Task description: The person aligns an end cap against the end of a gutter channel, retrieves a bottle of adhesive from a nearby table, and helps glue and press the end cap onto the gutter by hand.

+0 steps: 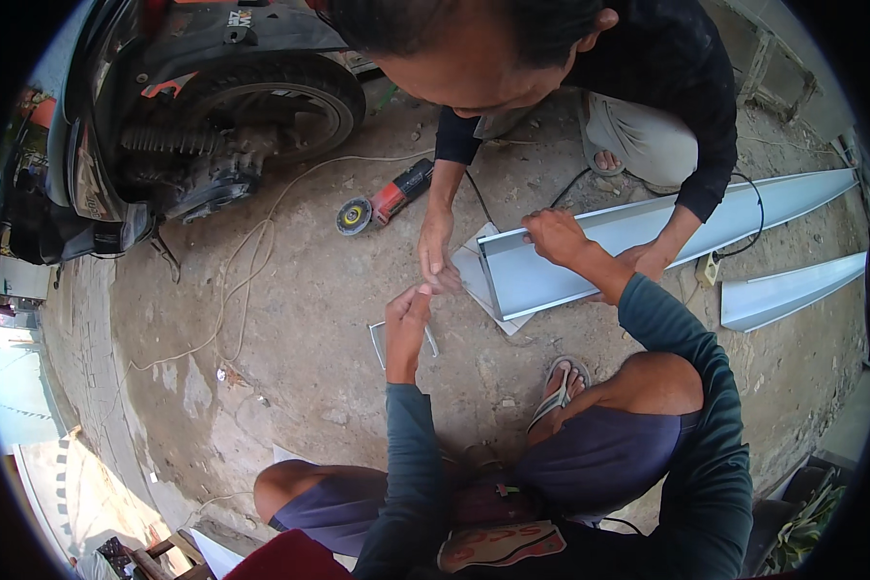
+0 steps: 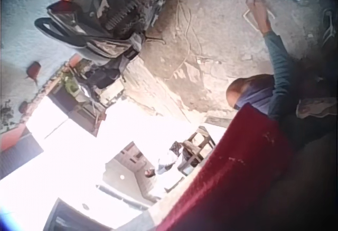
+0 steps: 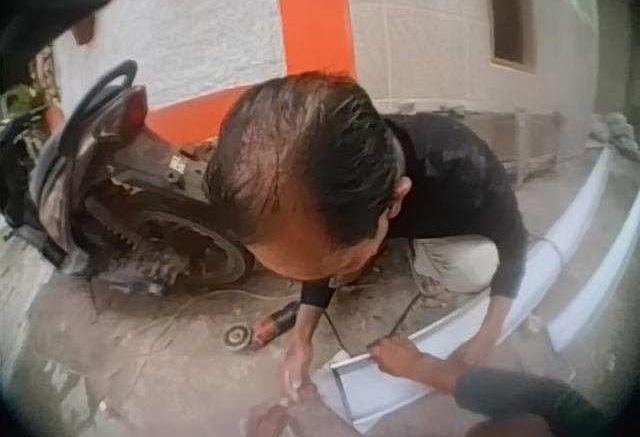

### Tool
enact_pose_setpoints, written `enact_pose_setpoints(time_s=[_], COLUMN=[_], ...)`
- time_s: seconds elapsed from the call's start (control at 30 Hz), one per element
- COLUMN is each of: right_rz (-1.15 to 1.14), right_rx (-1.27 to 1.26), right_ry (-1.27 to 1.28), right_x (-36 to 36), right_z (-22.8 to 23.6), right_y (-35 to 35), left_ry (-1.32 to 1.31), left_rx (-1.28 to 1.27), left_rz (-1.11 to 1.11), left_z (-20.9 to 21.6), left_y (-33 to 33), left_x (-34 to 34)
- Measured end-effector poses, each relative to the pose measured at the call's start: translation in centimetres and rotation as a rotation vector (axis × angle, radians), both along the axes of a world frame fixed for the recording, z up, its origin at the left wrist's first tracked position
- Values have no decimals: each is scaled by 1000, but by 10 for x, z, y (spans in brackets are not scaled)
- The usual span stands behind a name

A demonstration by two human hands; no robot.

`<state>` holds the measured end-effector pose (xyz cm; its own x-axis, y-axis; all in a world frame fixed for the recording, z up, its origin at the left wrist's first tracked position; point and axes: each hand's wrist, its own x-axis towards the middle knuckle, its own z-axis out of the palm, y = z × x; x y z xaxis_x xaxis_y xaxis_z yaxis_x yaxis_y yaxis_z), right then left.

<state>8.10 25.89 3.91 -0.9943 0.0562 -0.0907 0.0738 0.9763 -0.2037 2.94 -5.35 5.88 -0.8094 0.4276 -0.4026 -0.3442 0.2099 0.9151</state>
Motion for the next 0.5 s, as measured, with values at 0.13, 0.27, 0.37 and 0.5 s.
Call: enact_pose_setpoints(time_s=[0.13, 0.27, 0.37, 0.5], right_rz=[22, 26, 15, -25], right_rx=[-2, 1, 10, 13], right_ry=[19, 31, 6, -29], right_x=[-2, -5, -8, -9], right_z=[3, 3, 7, 11], right_y=[0, -1, -2, -9], left_ry=[55, 152, 90, 32], left_rx=[-118, -227, -174, -186], left_rz=[-572, -577, -483, -598], left_z=[45, 37, 38, 33], left_y=[42, 55, 52, 48], left_x=[33, 41, 42, 58])
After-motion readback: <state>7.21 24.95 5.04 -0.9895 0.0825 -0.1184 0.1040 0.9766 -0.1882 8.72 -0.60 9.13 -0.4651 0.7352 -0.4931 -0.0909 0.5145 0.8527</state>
